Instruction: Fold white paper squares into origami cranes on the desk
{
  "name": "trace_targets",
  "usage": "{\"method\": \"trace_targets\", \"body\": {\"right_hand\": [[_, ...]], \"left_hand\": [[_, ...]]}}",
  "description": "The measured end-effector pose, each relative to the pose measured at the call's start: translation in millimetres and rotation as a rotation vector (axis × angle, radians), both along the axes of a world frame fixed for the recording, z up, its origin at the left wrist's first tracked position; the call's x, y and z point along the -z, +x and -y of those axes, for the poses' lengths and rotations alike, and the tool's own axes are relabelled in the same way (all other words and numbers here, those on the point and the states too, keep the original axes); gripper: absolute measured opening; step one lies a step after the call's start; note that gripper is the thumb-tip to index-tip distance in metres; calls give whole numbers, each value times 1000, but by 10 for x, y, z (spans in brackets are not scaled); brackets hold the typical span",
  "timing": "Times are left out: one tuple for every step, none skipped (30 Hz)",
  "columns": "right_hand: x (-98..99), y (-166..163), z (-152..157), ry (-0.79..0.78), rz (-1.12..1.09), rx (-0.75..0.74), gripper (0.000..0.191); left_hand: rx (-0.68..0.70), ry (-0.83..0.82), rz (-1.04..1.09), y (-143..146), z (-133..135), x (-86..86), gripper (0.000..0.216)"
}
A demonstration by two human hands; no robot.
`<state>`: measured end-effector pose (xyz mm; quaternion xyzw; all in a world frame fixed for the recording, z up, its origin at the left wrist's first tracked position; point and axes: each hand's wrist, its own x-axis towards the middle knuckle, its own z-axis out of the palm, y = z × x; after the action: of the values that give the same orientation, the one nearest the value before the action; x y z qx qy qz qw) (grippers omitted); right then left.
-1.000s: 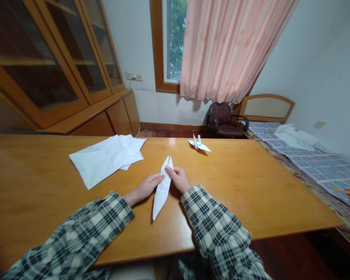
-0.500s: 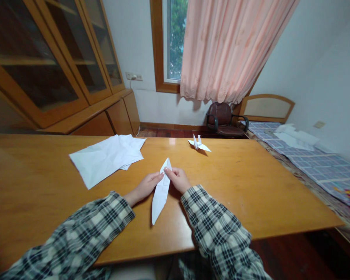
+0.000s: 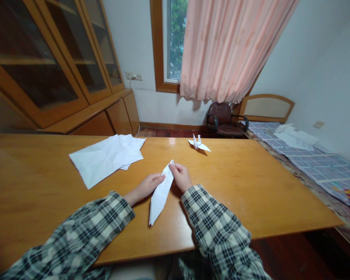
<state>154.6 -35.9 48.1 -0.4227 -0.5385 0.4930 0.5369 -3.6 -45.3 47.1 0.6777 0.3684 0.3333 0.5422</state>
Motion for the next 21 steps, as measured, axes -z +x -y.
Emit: {"method": "trace_targets", "body": {"right_hand": [[1, 7, -6, 9, -4, 27, 43], [3, 15, -14, 16, -12, 55, 42], [7, 24, -25, 22, -23, 85, 42], [12, 32, -36, 27, -36, 114, 42], [18, 38, -47, 31, -49, 139, 41], [24, 43, -57, 34, -61, 158, 41], [29, 46, -65, 33, -73, 169, 41], [34, 46, -71, 27, -83, 172, 41], [38, 43, -74, 16, -89, 166, 41], [42, 38, -74, 4, -91, 154, 41], [45, 30, -71, -9, -86, 134, 41], [47, 20, -66, -22, -71, 109, 41], [48, 8, -59, -33, -47, 76, 42], [47, -3, -51, -45, -17, 39, 43], [45, -14, -41, -60, 20, 4, 44], [40, -24, -32, -66, 50, -20, 45], [34, -32, -22, -69, 74, -36, 46], [27, -37, -13, -67, 89, -45, 47], [19, -40, -5, -61, 95, -51, 48], [12, -41, 3, -55, 97, -57, 48], [6, -41, 9, -52, 101, -69, 48]], "left_hand": [[8, 2, -6, -1, 4, -9, 46], [20, 3, -13, -2, 6, -12, 45], [34, 3, -22, -4, 8, -10, 44], [46, 2, -33, -5, 8, -3, 44], [50, 2, -44, -5, 8, 9, 43], [49, 4, -56, -5, 8, 21, 43], [41, 6, -68, -3, 8, 32, 43], [30, 8, -74, -1, 9, 39, 43], [17, 11, -72, 3, 11, 41, 44], [0, 13, -64, 7, 13, 37, 44], [-21, 14, -52, 10, 14, 29, 44], [-47, 12, -34, 14, 14, 18, 43], [-76, 7, -14, 16, 12, 8, 42], [-103, 0, 7, 18, 8, 0, 42], [-128, -6, 25, 18, 1, -3, 42], [-148, -11, 40, 17, -7, -2, 42], [-161, -13, 49, 14, -16, 5, 42], [-167, -14, 52, 12, -25, 14, 42], [-167, -15, 51, 9, -32, 24, 42], [-163, -19, 51, 7, -36, 34, 42], [-157, -26, 54, 7, -39, 41, 43]]}}
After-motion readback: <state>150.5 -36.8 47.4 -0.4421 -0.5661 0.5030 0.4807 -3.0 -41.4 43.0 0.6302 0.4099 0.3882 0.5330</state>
